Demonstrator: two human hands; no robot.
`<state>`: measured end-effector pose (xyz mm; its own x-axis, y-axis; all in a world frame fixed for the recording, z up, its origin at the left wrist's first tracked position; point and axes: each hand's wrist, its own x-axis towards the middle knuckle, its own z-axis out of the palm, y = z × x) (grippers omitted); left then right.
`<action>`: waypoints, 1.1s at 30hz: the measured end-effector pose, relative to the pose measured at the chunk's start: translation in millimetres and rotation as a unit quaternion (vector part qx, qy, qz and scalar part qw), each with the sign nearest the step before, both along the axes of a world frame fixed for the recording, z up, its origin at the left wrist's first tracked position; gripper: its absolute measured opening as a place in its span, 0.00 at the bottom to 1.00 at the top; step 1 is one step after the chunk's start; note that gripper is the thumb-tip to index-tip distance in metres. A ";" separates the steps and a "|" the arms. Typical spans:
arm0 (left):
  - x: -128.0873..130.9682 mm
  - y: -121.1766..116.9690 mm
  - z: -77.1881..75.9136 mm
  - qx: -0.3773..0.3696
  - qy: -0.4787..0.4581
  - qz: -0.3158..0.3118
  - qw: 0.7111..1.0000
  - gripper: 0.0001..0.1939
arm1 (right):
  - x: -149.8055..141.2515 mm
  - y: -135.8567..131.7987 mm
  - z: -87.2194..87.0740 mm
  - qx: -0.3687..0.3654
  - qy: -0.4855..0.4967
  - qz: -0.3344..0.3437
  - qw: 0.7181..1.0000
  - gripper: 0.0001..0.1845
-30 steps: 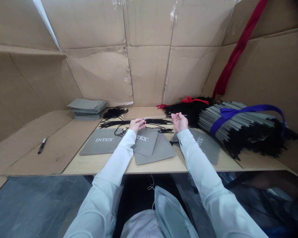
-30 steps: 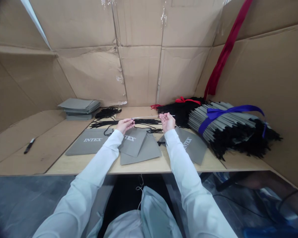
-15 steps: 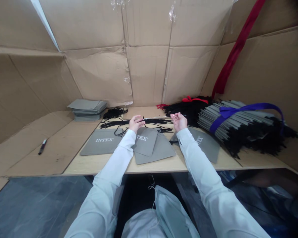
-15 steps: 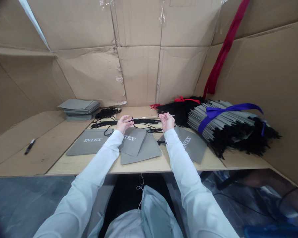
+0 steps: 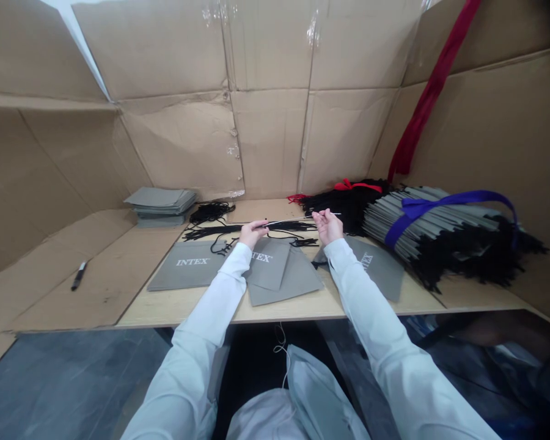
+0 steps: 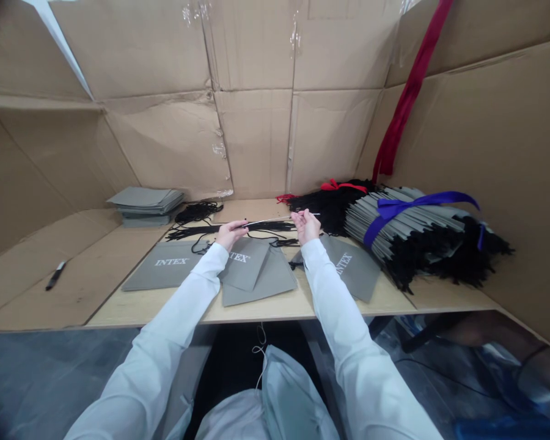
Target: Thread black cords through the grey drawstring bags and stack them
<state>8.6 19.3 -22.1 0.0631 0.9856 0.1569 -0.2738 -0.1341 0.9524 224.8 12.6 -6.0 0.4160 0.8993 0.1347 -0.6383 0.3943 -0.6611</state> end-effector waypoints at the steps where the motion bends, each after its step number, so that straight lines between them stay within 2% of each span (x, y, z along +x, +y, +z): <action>1: 0.1 0.6 -0.5 0.009 0.006 0.004 1.000 0.20 | 0.1 0.1 -0.1 -0.002 -0.001 0.001 1.000 0.11; 6: -1.2 1.5 -0.6 0.050 0.060 0.050 0.996 0.25 | 0.9 -0.3 0.1 -0.010 -0.003 0.006 1.000 0.12; 10: -2.3 -3.7 1.9 0.068 0.138 0.101 0.983 0.17 | 0.7 -0.7 0.2 -0.014 -0.003 0.008 1.000 0.11; 14: -2.8 -10.9 6.1 0.114 0.189 0.115 0.969 0.07 | 1.3 -0.3 0.1 -0.016 0.010 0.002 1.000 0.10; 18: -2.5 -11.6 7.9 0.136 0.187 0.118 0.966 0.06 | 1.9 0.1 0.3 -0.025 0.028 -0.006 0.999 0.10; 21: -0.2 -8.4 5.9 0.112 0.128 0.079 0.982 0.09 | 1.3 -0.1 0.7 -0.030 0.034 -0.010 0.999 0.11; 23: 2.4 -7.6 4.0 0.063 0.064 0.025 0.996 0.13 | 0.6 -0.3 0.7 -0.025 0.031 -0.010 0.999 0.11; 26: 5.8 -10.1 3.1 -0.007 -0.012 -0.030 0.999 0.18 | 0.1 -0.5 0.2 -0.017 0.019 -0.016 1.000 0.10; 29: 7.0 -15.0 5.6 -0.030 -0.031 -0.038 0.998 0.20 | 0.3 -0.2 -0.6 -0.016 0.006 -0.026 1.000 0.09; 33: 5.4 -18.6 9.3 -0.055 -0.028 -0.058 0.996 0.17 | 0.6 0.4 -1.1 -0.011 -0.002 -0.029 1.000 0.09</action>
